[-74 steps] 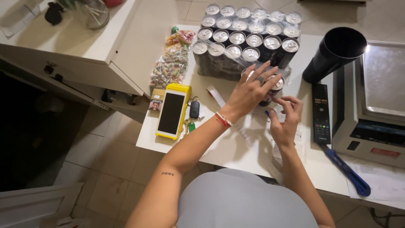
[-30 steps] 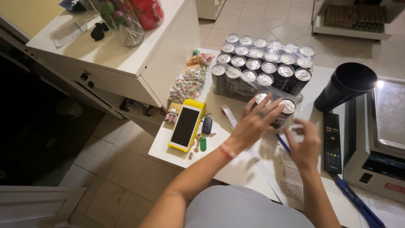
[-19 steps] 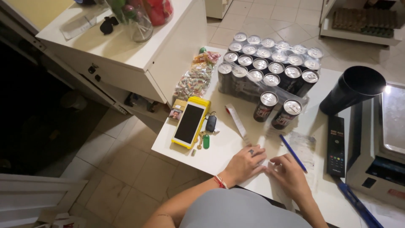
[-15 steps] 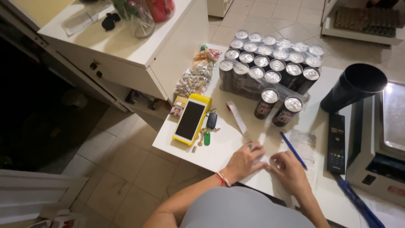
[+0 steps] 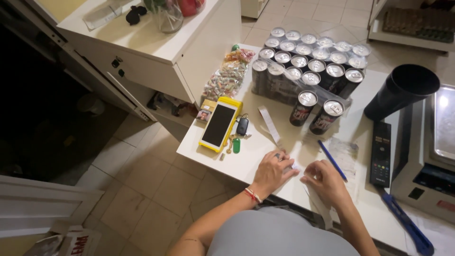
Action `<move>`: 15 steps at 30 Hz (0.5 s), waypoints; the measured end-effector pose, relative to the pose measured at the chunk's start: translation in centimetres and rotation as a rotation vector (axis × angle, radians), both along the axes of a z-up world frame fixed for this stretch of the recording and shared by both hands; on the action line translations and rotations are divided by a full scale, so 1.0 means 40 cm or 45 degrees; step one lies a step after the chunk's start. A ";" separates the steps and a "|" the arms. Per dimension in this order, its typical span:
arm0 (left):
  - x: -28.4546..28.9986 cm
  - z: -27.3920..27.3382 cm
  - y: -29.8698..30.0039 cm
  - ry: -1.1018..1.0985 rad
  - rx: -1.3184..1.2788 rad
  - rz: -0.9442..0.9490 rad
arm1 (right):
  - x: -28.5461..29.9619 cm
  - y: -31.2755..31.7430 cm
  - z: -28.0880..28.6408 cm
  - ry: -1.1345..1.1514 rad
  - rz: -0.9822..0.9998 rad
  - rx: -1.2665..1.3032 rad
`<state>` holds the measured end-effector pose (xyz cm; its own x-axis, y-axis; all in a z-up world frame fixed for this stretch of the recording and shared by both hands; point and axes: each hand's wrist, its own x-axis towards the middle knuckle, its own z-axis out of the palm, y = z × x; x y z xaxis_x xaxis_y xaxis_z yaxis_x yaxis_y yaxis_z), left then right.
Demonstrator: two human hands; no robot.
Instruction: The person writes on a paper slip, uses a box cutter to open a plastic-wrapped case of canned beverages, and then organizes the cans and paper on a counter.
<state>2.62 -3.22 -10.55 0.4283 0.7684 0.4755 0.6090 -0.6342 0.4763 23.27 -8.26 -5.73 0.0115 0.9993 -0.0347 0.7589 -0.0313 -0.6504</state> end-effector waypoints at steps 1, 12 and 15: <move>0.001 -0.001 -0.002 0.001 -0.003 -0.003 | 0.000 -0.001 0.003 0.001 -0.003 -0.003; 0.013 0.005 -0.028 0.008 0.092 0.029 | 0.023 -0.016 -0.056 0.000 0.153 0.190; 0.019 -0.020 -0.025 0.015 0.085 0.024 | 0.030 -0.022 -0.088 -0.010 0.140 0.252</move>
<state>3.38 -4.22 -11.35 0.4198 0.7434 0.5208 0.6265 -0.6525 0.4263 24.47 -9.13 -9.25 -0.0981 0.9819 0.1620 0.7559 0.1794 -0.6296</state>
